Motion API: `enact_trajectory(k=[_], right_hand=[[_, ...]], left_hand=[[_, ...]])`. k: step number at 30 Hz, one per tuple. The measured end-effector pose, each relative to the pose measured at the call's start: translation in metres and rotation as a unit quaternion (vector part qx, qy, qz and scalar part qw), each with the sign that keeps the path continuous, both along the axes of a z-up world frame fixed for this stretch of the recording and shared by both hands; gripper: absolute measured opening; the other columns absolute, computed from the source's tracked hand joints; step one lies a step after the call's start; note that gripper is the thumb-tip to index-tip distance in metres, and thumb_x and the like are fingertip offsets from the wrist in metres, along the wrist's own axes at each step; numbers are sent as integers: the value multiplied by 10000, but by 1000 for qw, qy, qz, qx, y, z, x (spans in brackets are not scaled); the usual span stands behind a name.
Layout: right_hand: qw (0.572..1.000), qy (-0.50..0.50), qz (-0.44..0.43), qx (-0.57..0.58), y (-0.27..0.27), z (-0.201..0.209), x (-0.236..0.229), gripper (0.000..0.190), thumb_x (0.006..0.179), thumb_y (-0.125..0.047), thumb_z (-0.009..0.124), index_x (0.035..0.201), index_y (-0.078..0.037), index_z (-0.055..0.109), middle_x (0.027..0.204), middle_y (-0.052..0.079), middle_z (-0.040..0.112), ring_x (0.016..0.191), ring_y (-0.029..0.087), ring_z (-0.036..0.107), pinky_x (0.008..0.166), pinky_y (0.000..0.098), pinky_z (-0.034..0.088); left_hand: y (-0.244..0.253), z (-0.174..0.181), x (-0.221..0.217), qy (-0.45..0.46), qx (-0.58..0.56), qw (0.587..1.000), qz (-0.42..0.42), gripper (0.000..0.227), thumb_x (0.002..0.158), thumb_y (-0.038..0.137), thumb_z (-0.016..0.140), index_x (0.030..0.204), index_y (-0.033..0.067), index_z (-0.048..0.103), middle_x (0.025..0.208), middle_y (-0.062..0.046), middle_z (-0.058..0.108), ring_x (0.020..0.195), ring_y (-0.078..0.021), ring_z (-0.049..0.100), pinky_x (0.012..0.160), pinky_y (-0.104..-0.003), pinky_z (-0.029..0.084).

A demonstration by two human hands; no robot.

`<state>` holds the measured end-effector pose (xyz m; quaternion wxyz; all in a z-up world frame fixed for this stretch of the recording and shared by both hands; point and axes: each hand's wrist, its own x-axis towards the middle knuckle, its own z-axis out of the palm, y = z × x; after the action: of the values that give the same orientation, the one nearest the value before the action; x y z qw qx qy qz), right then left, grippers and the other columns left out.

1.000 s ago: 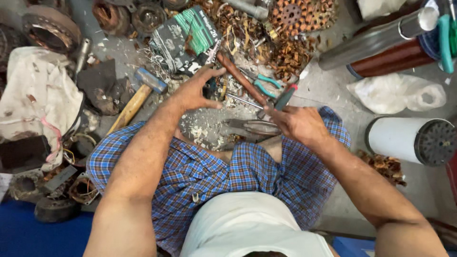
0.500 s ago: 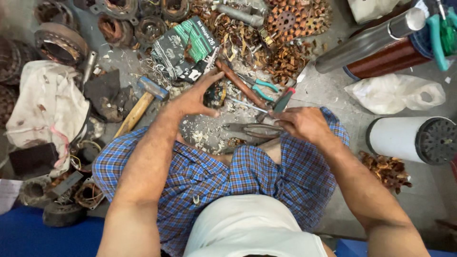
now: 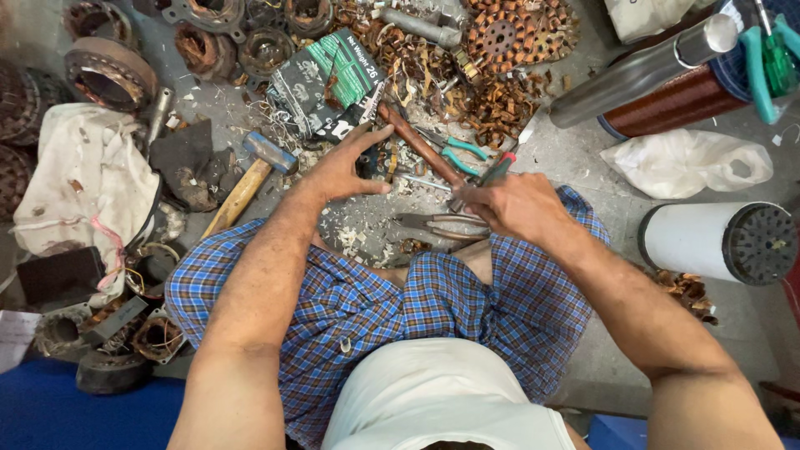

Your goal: The person sits on the floor and disassembles motor stators using a hammer, pliers, and a screwdriver. They extract copper wire coils and remove metal plates from the components one by one.

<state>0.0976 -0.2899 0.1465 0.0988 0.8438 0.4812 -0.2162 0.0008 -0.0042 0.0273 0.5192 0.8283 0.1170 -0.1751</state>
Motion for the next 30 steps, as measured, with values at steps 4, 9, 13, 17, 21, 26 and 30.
enact_trajectory(k=[4,9,13,17,21,26,30], right_hand=[[995,-15,24,91,2,14,10,303,904,-389,682,1185,-307,760,857,7,776,631,215,709,466,397,543],[993,15,-38,115,-30,5,18,271,882,-372,732,1140,-308,784,881,-10,791,677,204,729,570,400,565],[982,19,-21,188,-49,-19,21,322,825,-301,763,1143,-258,790,944,24,792,766,231,742,658,409,588],[978,48,-45,196,-59,-37,22,307,853,-302,762,1155,-250,786,940,31,792,769,229,745,665,408,589],[976,70,-58,197,-62,-48,26,345,851,-291,754,1192,-248,779,897,40,785,705,227,736,643,398,589],[971,70,-22,229,-64,-53,34,279,878,-298,748,1147,-231,785,893,32,781,711,227,732,636,390,580],[979,76,-23,188,-66,-53,33,312,881,-312,748,1189,-280,791,794,42,755,667,232,713,614,396,564]], left_hand=[[1,0,1,10,-6,1000,-2,1117,641,354,944,1543,505,302,1730,-78,54,1574,-317,103,1250,-580,155],[2,-2,1,2,-6,1000,-3,1141,623,361,941,1551,511,295,1729,-82,67,1573,-316,127,1265,-575,173],[2,-2,3,17,-2,1000,-5,1136,629,356,939,1548,513,290,1731,-73,49,1574,-313,107,1247,-585,166],[2,-3,2,10,5,1000,-8,1137,625,367,946,1550,506,298,1730,-83,63,1576,-316,115,1250,-577,175],[5,-8,2,-7,3,1000,-17,1148,620,384,951,1551,493,289,1722,-112,72,1573,-324,123,1253,-566,184],[6,-9,3,-24,9,999,-27,1144,623,402,948,1551,494,287,1717,-131,90,1566,-332,142,1255,-556,207],[5,-5,2,-3,-2,1000,-9,1134,616,392,937,1548,507,301,1725,-117,90,1571,-324,138,1248,-568,202]])
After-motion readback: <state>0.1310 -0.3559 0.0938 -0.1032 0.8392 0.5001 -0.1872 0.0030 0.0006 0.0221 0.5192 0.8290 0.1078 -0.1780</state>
